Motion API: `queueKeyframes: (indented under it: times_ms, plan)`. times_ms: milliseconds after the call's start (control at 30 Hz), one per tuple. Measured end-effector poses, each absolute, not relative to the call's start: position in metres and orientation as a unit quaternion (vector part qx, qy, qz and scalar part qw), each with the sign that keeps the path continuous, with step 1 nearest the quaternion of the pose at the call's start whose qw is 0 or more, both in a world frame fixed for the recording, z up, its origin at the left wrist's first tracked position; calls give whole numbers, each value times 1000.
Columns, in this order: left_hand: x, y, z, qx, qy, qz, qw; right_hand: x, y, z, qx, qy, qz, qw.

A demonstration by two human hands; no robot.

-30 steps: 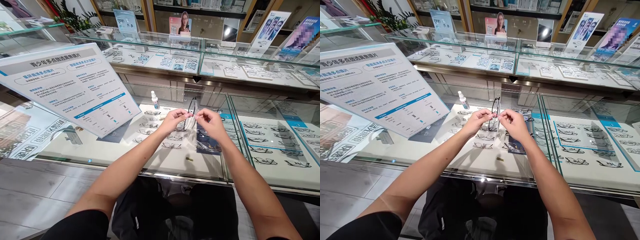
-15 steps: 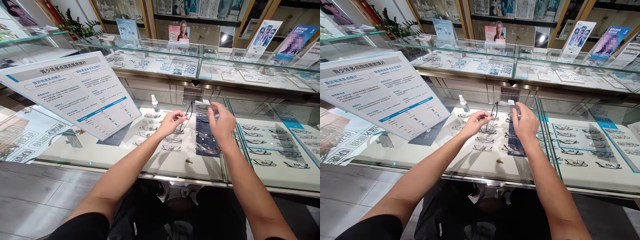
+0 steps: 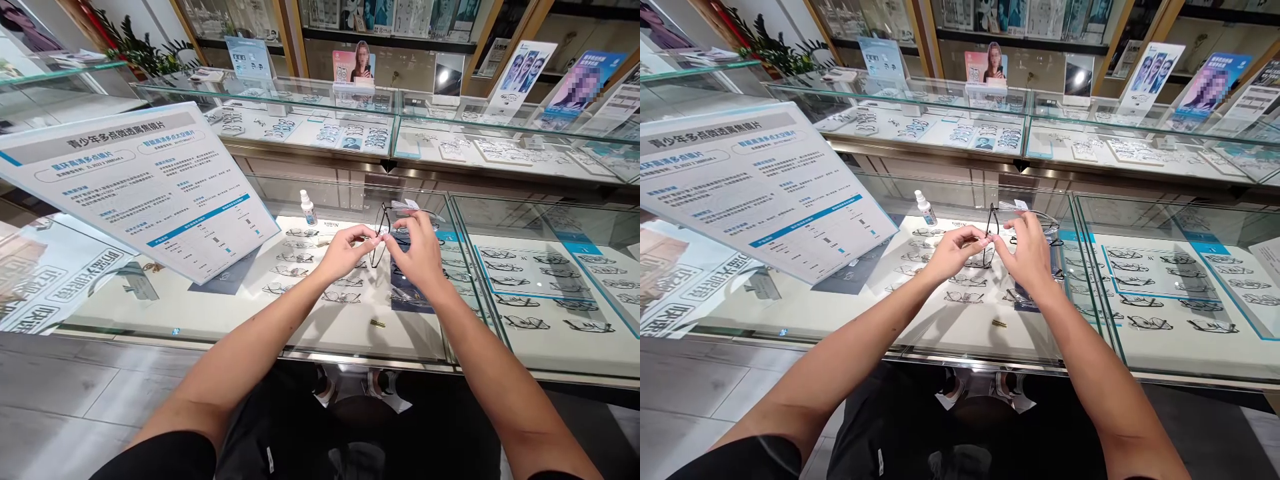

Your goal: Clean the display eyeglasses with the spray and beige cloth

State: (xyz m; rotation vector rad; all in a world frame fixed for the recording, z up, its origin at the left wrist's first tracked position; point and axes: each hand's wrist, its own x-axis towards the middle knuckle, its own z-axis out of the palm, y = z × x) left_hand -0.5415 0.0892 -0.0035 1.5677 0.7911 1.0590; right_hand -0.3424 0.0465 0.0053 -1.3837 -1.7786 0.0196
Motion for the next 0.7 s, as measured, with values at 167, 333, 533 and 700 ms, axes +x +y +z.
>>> queueKeyframes:
  times_ms: [167,333,533,700]
  plan:
    - [-541,91,-5,608,325,494,530,-331,53,4,-569,-682,-28,459]
    - [-549,101,-6,561,359,544,511,-318,62,-4,-611,-621,-1,490]
    - [-552,105,-6,540,325,597,496,-326,57,-6,-672,-607,27,424]
    - [-547,98,-7,561,332,581,487,-344,42,8,-609,-678,-75,405]
